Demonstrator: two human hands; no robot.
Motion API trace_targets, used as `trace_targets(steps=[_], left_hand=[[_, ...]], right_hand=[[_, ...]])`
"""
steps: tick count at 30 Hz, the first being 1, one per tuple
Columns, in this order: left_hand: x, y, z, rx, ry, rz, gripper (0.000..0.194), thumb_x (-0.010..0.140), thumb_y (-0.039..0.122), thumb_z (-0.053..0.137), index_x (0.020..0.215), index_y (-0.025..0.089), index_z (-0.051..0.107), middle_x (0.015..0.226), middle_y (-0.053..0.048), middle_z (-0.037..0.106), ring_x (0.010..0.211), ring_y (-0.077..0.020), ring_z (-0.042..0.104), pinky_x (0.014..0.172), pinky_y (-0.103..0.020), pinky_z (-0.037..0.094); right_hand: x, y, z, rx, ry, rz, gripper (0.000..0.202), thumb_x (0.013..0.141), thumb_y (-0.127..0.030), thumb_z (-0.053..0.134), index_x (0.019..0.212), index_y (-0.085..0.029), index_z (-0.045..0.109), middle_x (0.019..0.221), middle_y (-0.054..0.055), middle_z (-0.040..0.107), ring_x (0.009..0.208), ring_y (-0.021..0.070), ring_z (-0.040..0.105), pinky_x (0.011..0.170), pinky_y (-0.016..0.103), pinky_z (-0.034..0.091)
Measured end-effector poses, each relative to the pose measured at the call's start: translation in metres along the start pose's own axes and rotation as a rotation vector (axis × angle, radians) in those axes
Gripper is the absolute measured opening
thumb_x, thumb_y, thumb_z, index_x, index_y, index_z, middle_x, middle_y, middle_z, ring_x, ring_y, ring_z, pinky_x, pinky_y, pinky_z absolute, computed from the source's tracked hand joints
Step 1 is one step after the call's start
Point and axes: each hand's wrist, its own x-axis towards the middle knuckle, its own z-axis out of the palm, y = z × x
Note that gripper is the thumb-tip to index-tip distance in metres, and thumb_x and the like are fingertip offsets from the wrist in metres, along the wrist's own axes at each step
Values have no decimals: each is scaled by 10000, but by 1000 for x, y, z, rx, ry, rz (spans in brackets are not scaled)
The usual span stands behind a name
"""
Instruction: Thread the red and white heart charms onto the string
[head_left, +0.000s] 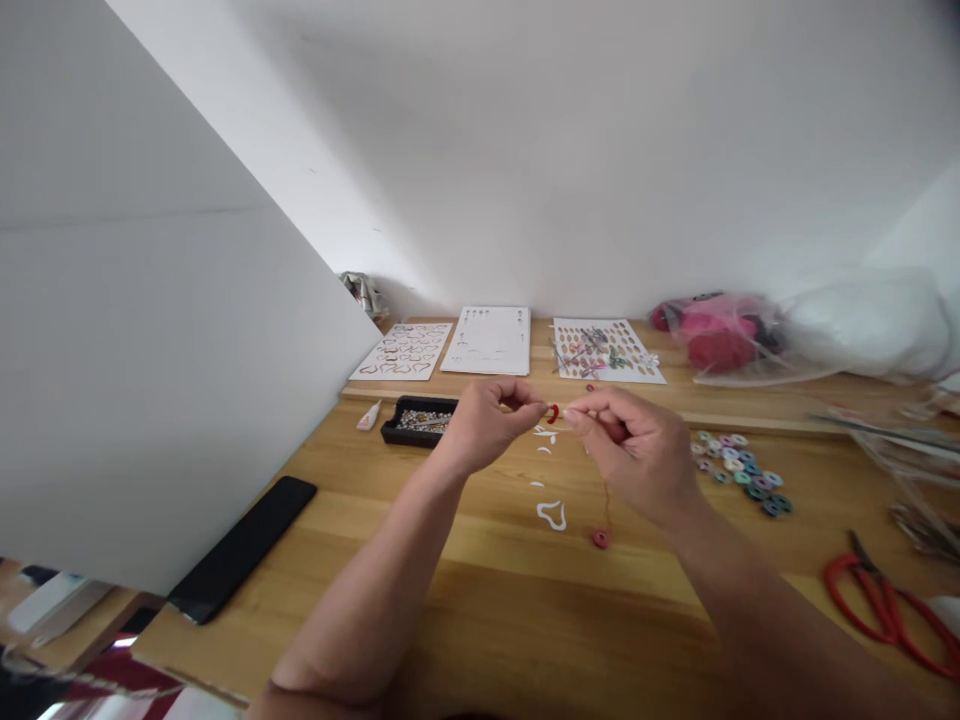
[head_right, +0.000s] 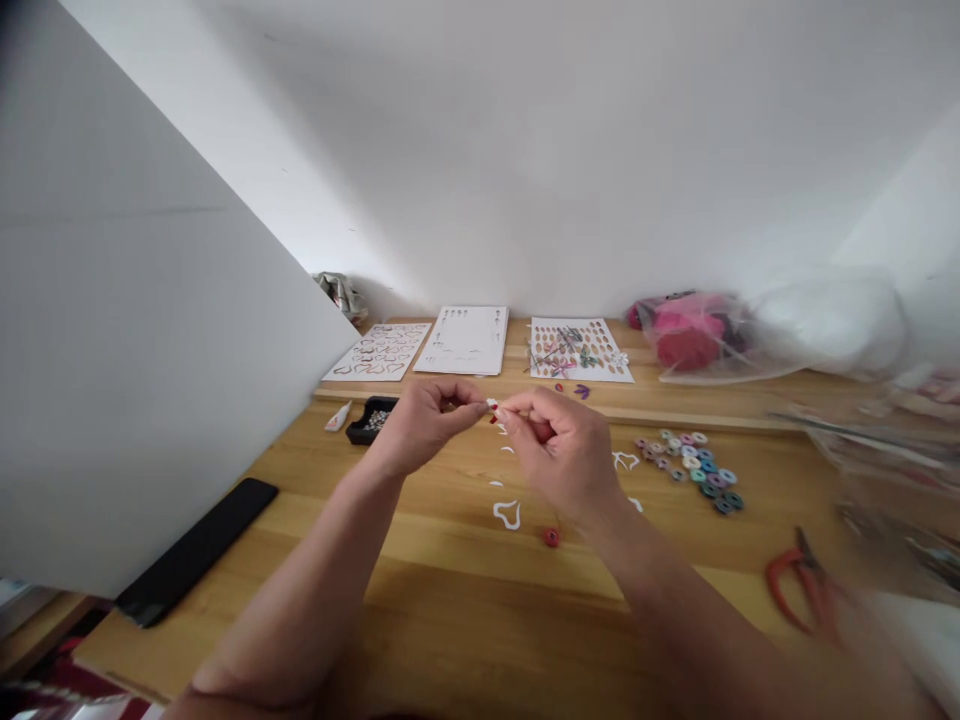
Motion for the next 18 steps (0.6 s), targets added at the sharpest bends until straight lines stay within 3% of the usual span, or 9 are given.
trace_targets(steps=[4, 9, 13, 18], left_hand=[[-4, 3, -1, 33, -138, 18, 153, 792, 302, 715, 758, 154, 702, 754, -34, 679, 678, -113, 552, 647, -258, 405], [-6, 6, -3, -124, -248, -27, 155, 787, 302, 742, 784, 152, 703, 773, -22, 672, 682, -94, 546, 659, -244, 407], [-4, 6, -4, -285, -217, -93, 183, 751, 315, 784, 771, 158, 691, 674, 21, 602, 559, -54, 425, 546, -225, 322], [0, 3, -1, -409, -118, -115, 227, 729, 356, 797, 727, 165, 673, 589, 50, 506, 479, -41, 276, 468, -244, 191]], right_hand=[[5, 9, -6, -14, 5, 1, 132, 879, -271, 656, 775, -207, 704, 509, -66, 332, 481, 91, 288, 475, 275, 237], [14, 27, -5, 209, -115, 231, 171, 828, -350, 713, 746, -199, 720, 526, -56, 405, 503, 91, 311, 483, 269, 234], [17, 37, 0, 514, -184, 496, 246, 720, -409, 796, 704, -190, 683, 568, -49, 489, 474, 70, 322, 458, 254, 209], [15, 45, 9, 813, -245, 710, 240, 599, -314, 857, 683, -195, 666, 524, -84, 459, 413, 39, 270, 433, 236, 196]])
